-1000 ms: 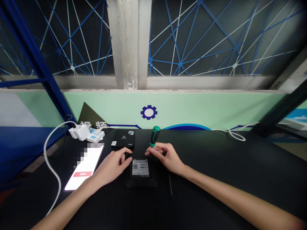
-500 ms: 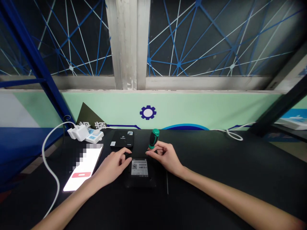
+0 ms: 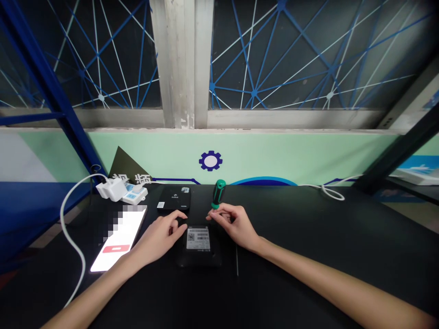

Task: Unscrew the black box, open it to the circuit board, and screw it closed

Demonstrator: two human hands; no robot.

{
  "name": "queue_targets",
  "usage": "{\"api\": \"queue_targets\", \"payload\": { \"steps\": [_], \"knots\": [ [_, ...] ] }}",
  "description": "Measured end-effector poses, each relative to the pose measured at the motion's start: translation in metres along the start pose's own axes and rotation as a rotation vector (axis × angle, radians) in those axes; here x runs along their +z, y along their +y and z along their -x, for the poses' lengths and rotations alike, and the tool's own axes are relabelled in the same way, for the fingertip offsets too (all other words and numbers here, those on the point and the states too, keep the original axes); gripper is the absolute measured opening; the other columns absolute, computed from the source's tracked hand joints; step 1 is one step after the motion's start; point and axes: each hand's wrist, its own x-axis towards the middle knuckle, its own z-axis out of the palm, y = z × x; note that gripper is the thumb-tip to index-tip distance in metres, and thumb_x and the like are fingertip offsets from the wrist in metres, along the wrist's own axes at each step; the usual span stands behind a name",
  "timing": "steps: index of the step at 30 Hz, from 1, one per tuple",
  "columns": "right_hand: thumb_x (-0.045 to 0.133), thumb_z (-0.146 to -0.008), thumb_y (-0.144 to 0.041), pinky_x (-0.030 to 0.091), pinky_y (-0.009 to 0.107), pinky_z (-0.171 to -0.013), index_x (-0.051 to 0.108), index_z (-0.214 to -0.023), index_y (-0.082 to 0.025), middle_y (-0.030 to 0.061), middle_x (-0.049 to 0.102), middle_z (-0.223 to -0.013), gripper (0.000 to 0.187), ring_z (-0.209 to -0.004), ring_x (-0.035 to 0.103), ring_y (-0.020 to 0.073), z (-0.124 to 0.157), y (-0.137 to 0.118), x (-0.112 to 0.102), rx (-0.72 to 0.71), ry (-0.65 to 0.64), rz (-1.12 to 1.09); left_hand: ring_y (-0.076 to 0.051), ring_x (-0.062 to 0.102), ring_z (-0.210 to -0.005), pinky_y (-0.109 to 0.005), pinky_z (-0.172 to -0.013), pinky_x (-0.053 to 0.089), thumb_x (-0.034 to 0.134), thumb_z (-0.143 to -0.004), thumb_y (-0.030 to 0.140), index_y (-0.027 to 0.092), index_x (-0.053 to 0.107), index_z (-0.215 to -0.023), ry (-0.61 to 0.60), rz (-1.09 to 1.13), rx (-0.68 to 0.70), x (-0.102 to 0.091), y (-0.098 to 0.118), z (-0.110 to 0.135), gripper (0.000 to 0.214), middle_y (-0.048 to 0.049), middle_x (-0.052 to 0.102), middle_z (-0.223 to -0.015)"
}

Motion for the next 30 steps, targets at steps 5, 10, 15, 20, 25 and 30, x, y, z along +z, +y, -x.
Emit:
{"api": "queue_targets", "payload": {
  "steps": [5,10,15,20,25,30],
  "knots": [
    [0.061,-0.094,-0.050,0.028,0.026,-0.049,0.075,-0.085,-0.016,-0.0036,0.043,-0.054,0.038,-0.050,0.031,0.0106,-0.0008,-0.0020,-0.0005,-0.087,0.050,0.129,-0.016,0.053,-0.059,-0.025,-0.058,0.033,0.044,-0.095,0.049,0.023,0.058,-0.117,0.004,-0.012,0.001,-0.0005,0.0018,0.0009,0.037,0.0072,0.050,-0.060],
    [0.069,-0.086,-0.053,0.028,0.026,-0.047,0.070,-0.078,-0.017,-0.0029,0.051,-0.054,0.037,-0.048,0.028,0.0088,-0.0020,0.0018,0.0033,-0.035,0.069,0.080,-0.017,0.054,-0.061,-0.025,-0.059,0.034,0.044,-0.095,0.050,0.024,0.059,-0.118,0.012,-0.022,0.002,-0.0003,0.0019,0.0017,0.037,0.0064,0.051,-0.060],
    [0.079,-0.077,-0.052,0.026,0.024,-0.044,0.066,-0.073,-0.017,0.0002,0.063,-0.061,0.037,-0.046,0.031,0.0076,-0.0015,0.0047,0.0053,0.044,0.105,-0.049,-0.017,0.054,-0.062,-0.026,-0.061,0.035,0.043,-0.096,0.049,0.024,0.058,-0.119,0.004,-0.029,0.002,0.0003,0.0009,0.0016,0.037,0.0063,0.052,-0.061],
    [0.075,-0.081,-0.050,0.026,0.025,-0.044,0.070,-0.075,-0.016,0.0053,0.072,-0.068,0.035,-0.046,0.039,0.0093,-0.0002,0.0019,0.0047,0.064,0.065,-0.074,-0.017,0.055,-0.063,-0.026,-0.060,0.034,0.043,-0.096,0.050,0.024,0.058,-0.118,0.001,-0.032,0.002,0.0005,0.0002,0.0016,0.038,0.0057,0.053,-0.062],
    [0.068,-0.088,-0.048,0.025,0.026,-0.045,0.072,-0.077,-0.016,0.0067,0.074,-0.072,0.034,-0.046,0.033,0.0093,0.0011,0.0015,0.0034,0.021,0.045,-0.038,-0.017,0.054,-0.062,-0.026,-0.059,0.034,0.043,-0.096,0.050,0.024,0.058,-0.118,0.007,-0.030,0.005,0.0006,-0.0009,0.0015,0.038,0.0061,0.051,-0.061],
    [0.063,-0.092,-0.051,0.026,0.026,-0.048,0.074,-0.082,-0.016,-0.0015,0.054,-0.054,0.038,-0.047,0.028,0.0097,0.0021,-0.0015,0.0016,-0.034,0.043,0.056,-0.016,0.054,-0.061,-0.025,-0.059,0.035,0.042,-0.095,0.050,0.023,0.058,-0.119,0.001,-0.030,-0.001,0.0009,-0.0022,0.0011,0.039,0.0060,0.051,-0.061]
  ]
}}
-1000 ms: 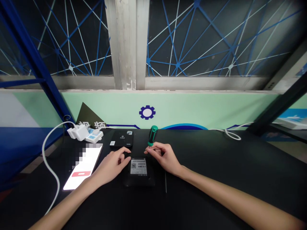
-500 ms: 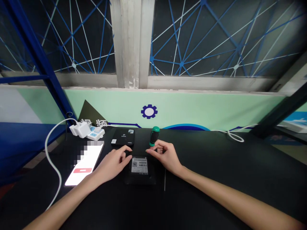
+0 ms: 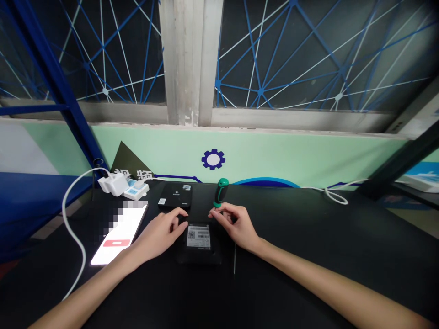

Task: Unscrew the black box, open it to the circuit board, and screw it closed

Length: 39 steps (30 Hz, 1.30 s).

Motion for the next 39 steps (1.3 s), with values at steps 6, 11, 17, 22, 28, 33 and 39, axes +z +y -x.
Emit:
{"api": "queue_targets", "payload": {
  "steps": [6,11,17,22,28,33,39],
  "knots": [
    [0.066,-0.089,-0.051,0.026,0.026,-0.049,0.072,-0.080,-0.016,-0.0060,0.036,-0.054,0.036,-0.048,0.027,0.0096,-0.001,0.004,0.002,-0.020,0.031,0.025,-0.016,0.052,-0.060,-0.025,-0.058,0.034,0.043,-0.095,0.050,0.024,0.058,-0.119,0.007,-0.004,0.005,-0.001,0.002,0.001,0.039,0.0063,0.050,-0.061],
    [0.079,-0.075,-0.054,0.024,0.024,-0.044,0.063,-0.070,-0.018,-0.0060,0.046,-0.051,0.040,-0.046,0.028,0.0080,-0.003,0.009,0.004,0.096,0.066,-0.115,-0.017,0.053,-0.060,-0.025,-0.058,0.034,0.043,-0.095,0.050,0.023,0.059,-0.119,0.009,-0.001,0.004,-0.001,0.003,0.002,0.040,0.0058,0.051,-0.062],
    [0.080,-0.074,-0.054,0.027,0.024,-0.043,0.063,-0.071,-0.018,0.0024,0.067,-0.064,0.041,-0.046,0.036,0.0082,-0.002,0.006,0.004,0.124,0.051,-0.182,-0.016,0.053,-0.059,-0.025,-0.058,0.034,0.043,-0.095,0.051,0.024,0.059,-0.119,0.009,0.002,0.010,0.000,0.000,0.000,0.039,0.0061,0.052,-0.061],
    [0.077,-0.079,-0.051,0.023,0.025,-0.043,0.068,-0.071,-0.016,0.0042,0.069,-0.064,0.037,-0.045,0.034,0.0082,-0.001,0.006,0.003,0.112,0.035,-0.165,-0.016,0.053,-0.059,-0.025,-0.058,0.034,0.043,-0.096,0.050,0.024,0.058,-0.119,0.009,0.007,0.013,0.000,0.001,0.001,0.038,0.0063,0.052,-0.061],
    [0.069,-0.087,-0.050,0.024,0.026,-0.045,0.072,-0.076,-0.015,0.0040,0.068,-0.064,0.037,-0.046,0.032,0.0085,-0.001,0.003,0.001,0.069,0.009,-0.138,-0.016,0.052,-0.057,-0.025,-0.057,0.034,0.043,-0.096,0.049,0.024,0.058,-0.120,0.007,0.008,0.019,-0.001,0.002,0.001,0.038,0.0069,0.050,-0.061],
    [0.065,-0.090,-0.049,0.023,0.026,-0.047,0.073,-0.079,-0.015,-0.0054,0.041,-0.049,0.036,-0.046,0.027,0.0089,-0.001,-0.001,0.000,0.032,0.000,-0.079,-0.016,0.051,-0.057,-0.025,-0.057,0.034,0.043,-0.096,0.049,0.024,0.057,-0.120,0.007,0.003,0.020,0.000,0.001,0.001,0.037,0.0070,0.050,-0.061],
    [0.071,-0.086,-0.048,0.025,0.026,-0.048,0.069,-0.076,-0.016,-0.0059,0.040,-0.055,0.033,-0.049,0.026,0.0084,-0.002,0.004,0.002,-0.004,0.054,-0.050,-0.016,0.052,-0.058,-0.025,-0.057,0.034,0.043,-0.096,0.049,0.025,0.057,-0.119,0.003,-0.022,0.007,0.000,0.001,0.000,0.036,0.0067,0.051,-0.061]
  ]
}}
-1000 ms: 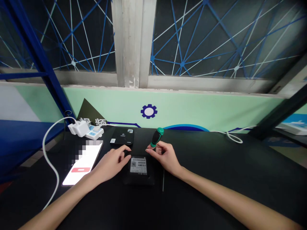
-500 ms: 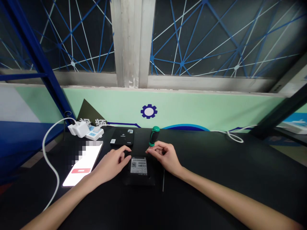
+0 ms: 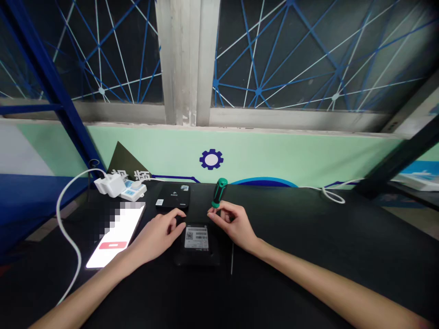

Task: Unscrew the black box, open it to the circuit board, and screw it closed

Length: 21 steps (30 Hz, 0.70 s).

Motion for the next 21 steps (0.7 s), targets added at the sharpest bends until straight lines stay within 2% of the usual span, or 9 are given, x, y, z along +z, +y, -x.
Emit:
{"api": "queue_targets", "payload": {
  "steps": [3,7,13,21],
  "knots": [
    [0.077,-0.079,-0.050,0.024,0.025,-0.045,0.065,-0.070,-0.018,-0.0083,0.035,-0.048,0.036,-0.047,0.023,0.0082,-0.0001,0.0051,0.0018,0.046,0.026,-0.060,-0.016,0.052,-0.058,-0.025,-0.058,0.034,0.044,-0.096,0.048,0.024,0.057,-0.119,0.004,-0.008,-0.005,0.0002,0.0011,0.0002,0.035,0.0070,0.051,-0.060],
    [0.082,-0.073,-0.050,0.022,0.024,-0.043,0.060,-0.067,-0.018,-0.0045,0.052,-0.053,0.039,-0.045,0.026,0.0072,0.0001,0.0059,0.0024,0.088,0.045,-0.138,-0.017,0.052,-0.059,-0.025,-0.059,0.034,0.044,-0.096,0.048,0.025,0.057,-0.118,0.002,-0.005,-0.006,0.0003,0.0017,0.0005,0.035,0.0067,0.051,-0.060],
    [0.076,-0.081,-0.050,0.025,0.024,-0.043,0.070,-0.073,-0.016,0.0036,0.070,-0.065,0.035,-0.045,0.033,0.0077,0.0015,0.0029,0.0009,0.062,0.015,-0.106,-0.016,0.051,-0.059,-0.025,-0.058,0.034,0.043,-0.096,0.049,0.025,0.057,-0.119,0.005,0.001,0.010,0.0002,-0.0001,0.0000,0.036,0.0070,0.049,-0.061],
    [0.069,-0.089,-0.046,0.031,0.025,-0.043,0.068,-0.080,-0.017,0.0079,0.078,-0.078,0.030,-0.043,0.042,0.0089,0.0020,0.0025,-0.0003,0.046,-0.008,-0.137,-0.016,0.050,-0.059,-0.025,-0.058,0.034,0.043,-0.096,0.049,0.024,0.057,-0.120,-0.003,-0.004,0.004,-0.0004,0.0006,-0.0002,0.037,0.0067,0.049,-0.061]
  ]
}}
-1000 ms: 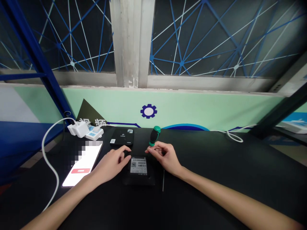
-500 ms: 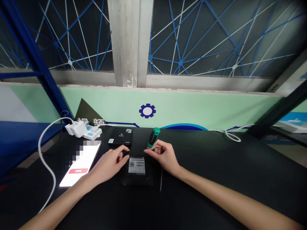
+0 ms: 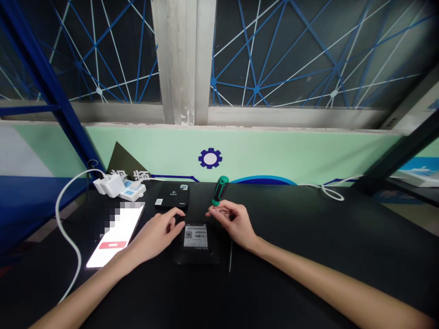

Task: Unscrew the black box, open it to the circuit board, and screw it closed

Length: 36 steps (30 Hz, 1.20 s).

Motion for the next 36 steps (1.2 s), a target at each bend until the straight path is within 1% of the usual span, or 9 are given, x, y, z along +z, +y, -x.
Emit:
{"api": "queue_targets", "payload": {
  "steps": [6,13,20,26,28,30,32,36],
  "knots": [
    [0.067,-0.091,-0.044,0.036,0.024,-0.043,0.069,-0.082,-0.017,0.0079,0.077,-0.077,0.029,-0.046,0.048,0.0098,0.0010,-0.0013,0.0001,0.000,0.003,-0.019,-0.016,0.051,-0.059,-0.025,-0.058,0.034,0.044,-0.095,0.048,0.023,0.059,-0.118,0.008,-0.007,0.001,-0.0006,0.0003,-0.0006,0.037,0.0065,0.050,-0.061],
    [0.066,-0.093,-0.041,0.037,0.023,-0.045,0.068,-0.086,-0.017,0.0070,0.076,-0.079,0.025,-0.047,0.046,0.0089,0.0013,-0.0027,0.0004,-0.001,0.014,-0.062,-0.015,0.051,-0.057,-0.024,-0.056,0.034,0.044,-0.096,0.049,0.024,0.059,-0.119,0.015,0.002,0.009,-0.0003,-0.0026,0.0000,0.037,0.0065,0.050,-0.061],
    [0.062,-0.094,-0.045,0.039,0.023,-0.045,0.066,-0.090,-0.017,0.0080,0.074,-0.086,0.029,-0.049,0.047,0.0088,0.0024,-0.0004,0.0006,0.006,0.034,-0.091,-0.015,0.052,-0.057,-0.024,-0.055,0.034,0.044,-0.096,0.049,0.024,0.059,-0.121,0.007,-0.006,-0.002,-0.0014,-0.0002,0.0008,0.038,0.0065,0.052,-0.062],
    [0.058,-0.096,-0.049,0.040,0.026,-0.048,0.068,-0.092,-0.016,0.0082,0.071,-0.088,0.035,-0.052,0.045,0.0104,0.0022,0.0003,-0.0007,0.015,0.041,-0.031,-0.015,0.053,-0.058,-0.025,-0.056,0.035,0.043,-0.096,0.050,0.024,0.059,-0.121,0.010,-0.012,0.002,-0.0020,-0.0011,0.0011,0.040,0.0061,0.053,-0.062],
    [0.057,-0.096,-0.048,0.040,0.027,-0.050,0.069,-0.093,-0.016,0.0078,0.068,-0.090,0.034,-0.055,0.046,0.0113,0.0015,-0.0006,-0.0011,-0.001,0.043,0.007,-0.015,0.054,-0.058,-0.025,-0.056,0.035,0.043,-0.096,0.051,0.024,0.059,-0.122,0.007,-0.011,0.000,-0.0021,-0.0011,0.0014,0.040,0.0058,0.054,-0.063],
    [0.057,-0.096,-0.046,0.040,0.028,-0.052,0.069,-0.093,-0.018,0.0071,0.066,-0.092,0.031,-0.059,0.048,0.0127,0.0009,-0.0016,-0.0014,-0.036,0.057,0.062,-0.015,0.054,-0.058,-0.025,-0.055,0.035,0.043,-0.097,0.051,0.025,0.059,-0.122,0.004,-0.008,-0.004,-0.0023,-0.0007,0.0015,0.040,0.0057,0.054,-0.064],
    [0.057,-0.097,-0.045,0.043,0.028,-0.057,0.069,-0.094,-0.020,0.0061,0.064,-0.090,0.028,-0.067,0.053,0.0155,0.0003,-0.0027,-0.0013,-0.061,0.063,0.106,-0.015,0.054,-0.058,-0.025,-0.056,0.035,0.044,-0.096,0.050,0.025,0.059,-0.122,0.007,-0.008,-0.005,-0.0025,-0.0001,0.0016,0.039,0.0058,0.054,-0.064],
    [0.057,-0.097,-0.041,0.051,0.033,-0.072,0.070,-0.095,-0.022,0.0057,0.068,-0.089,0.023,-0.084,0.064,0.0212,-0.0006,-0.0052,-0.0013,-0.074,0.003,0.117,-0.015,0.054,-0.058,-0.025,-0.056,0.035,0.044,-0.097,0.050,0.025,0.059,-0.122,0.003,-0.010,-0.012,-0.0026,0.0001,0.0016,0.039,0.0057,0.054,-0.064]
  ]
}}
